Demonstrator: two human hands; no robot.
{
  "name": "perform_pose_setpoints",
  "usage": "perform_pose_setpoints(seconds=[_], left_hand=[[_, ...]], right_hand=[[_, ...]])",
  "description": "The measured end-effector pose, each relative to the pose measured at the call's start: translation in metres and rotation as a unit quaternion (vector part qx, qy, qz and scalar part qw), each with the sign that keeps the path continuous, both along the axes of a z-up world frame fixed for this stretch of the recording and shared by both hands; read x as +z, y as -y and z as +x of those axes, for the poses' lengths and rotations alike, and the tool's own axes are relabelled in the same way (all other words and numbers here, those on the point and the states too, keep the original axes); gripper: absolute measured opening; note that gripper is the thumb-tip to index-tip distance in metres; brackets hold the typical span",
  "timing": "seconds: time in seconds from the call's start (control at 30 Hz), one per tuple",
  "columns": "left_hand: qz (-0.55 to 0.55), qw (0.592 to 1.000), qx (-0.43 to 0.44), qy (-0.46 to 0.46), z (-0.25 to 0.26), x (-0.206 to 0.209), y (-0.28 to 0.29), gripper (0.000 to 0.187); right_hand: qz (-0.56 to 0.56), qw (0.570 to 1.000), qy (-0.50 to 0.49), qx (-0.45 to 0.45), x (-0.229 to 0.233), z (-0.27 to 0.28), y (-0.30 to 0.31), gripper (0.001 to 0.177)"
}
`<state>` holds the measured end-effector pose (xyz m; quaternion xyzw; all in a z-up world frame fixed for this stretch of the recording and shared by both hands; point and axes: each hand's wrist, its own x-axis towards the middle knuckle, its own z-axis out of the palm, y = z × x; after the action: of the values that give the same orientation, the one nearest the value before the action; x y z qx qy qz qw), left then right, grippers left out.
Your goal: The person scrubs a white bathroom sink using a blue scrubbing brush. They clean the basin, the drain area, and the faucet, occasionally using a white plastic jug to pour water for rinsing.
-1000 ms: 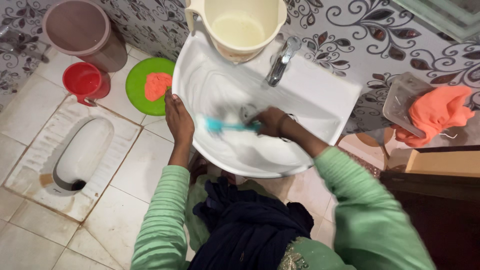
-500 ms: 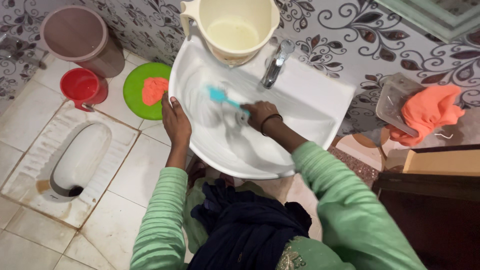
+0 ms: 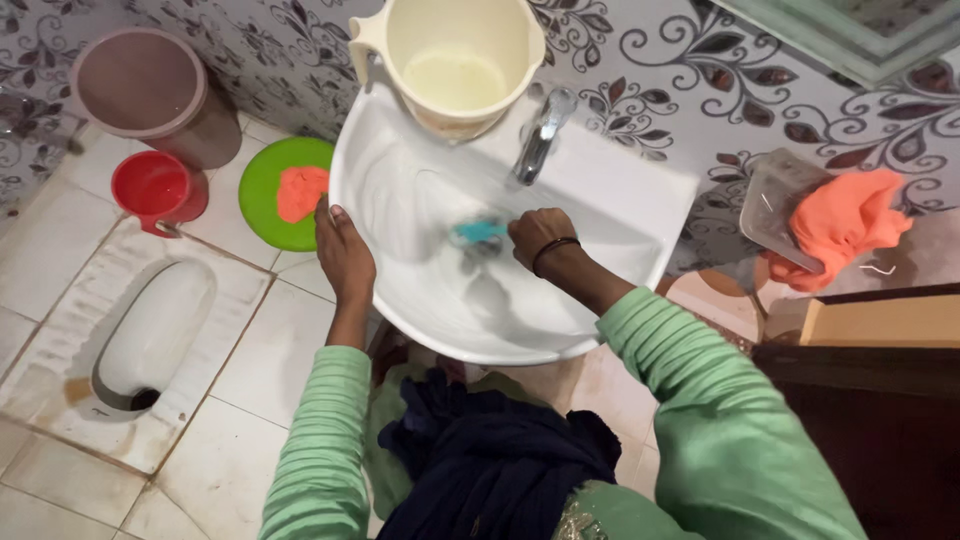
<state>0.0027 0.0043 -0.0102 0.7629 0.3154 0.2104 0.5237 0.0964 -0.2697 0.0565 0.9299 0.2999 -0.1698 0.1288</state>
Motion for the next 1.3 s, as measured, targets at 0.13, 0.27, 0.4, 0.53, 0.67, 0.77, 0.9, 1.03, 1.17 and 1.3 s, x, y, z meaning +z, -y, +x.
perform_pose_setpoints(seconds=[0.13,0.27,0.4,0.53,0.67,0.77,0.9,1.03,1.17,1.3], left_hand=[[-0.007,1.000,0.005,0.006,-0.004,0.006,0.003,0.065],[0.000,1.000,-0.005,0.015,-0.004,0.010,0.004,0.063],[0.012,1.000,-0.006,0.024,-0.001,0.009,0.003,0.062],[-0.009,1.000,0.004,0.010,0.000,0.004,0.001,0.064],[0.011,1.000,-0.002,0.019,-0.004,0.004,0.003,0.064],[0.027,1.000,-0.001,0.013,-0.002,0.007,0.004,0.063],[0.027,1.000,0.000,0.009,-0.009,0.005,0.005,0.062],[0.032,0.999,-0.002,0.015,-0.004,0.009,0.004,0.062],[0.023,1.000,-0.003,0.014,-0.002,0.006,0.003,0.061],[0.033,0.999,-0.004,0.021,-0.006,0.002,0.001,0.061]], right_hand=[[-0.047,0.992,-0.109,0.031,0.026,-0.038,0.002,0.036],[-0.102,0.975,-0.199,0.017,0.058,-0.062,0.028,0.051],[-0.049,0.990,-0.119,0.058,0.015,-0.047,0.016,0.049],[0.218,0.969,0.091,0.074,-0.044,-0.013,-0.033,0.056],[0.203,0.957,0.180,0.099,-0.052,0.022,-0.034,0.054],[0.089,0.991,0.089,0.050,-0.049,0.035,-0.013,0.045],[-0.072,0.997,-0.007,-0.030,-0.033,0.026,0.066,0.027],[-0.097,0.993,-0.020,-0.064,-0.016,0.025,0.091,0.036],[0.267,0.943,0.192,0.044,-0.041,0.016,0.004,0.052],[0.235,0.962,0.140,-0.005,-0.037,0.017,-0.037,0.052]])
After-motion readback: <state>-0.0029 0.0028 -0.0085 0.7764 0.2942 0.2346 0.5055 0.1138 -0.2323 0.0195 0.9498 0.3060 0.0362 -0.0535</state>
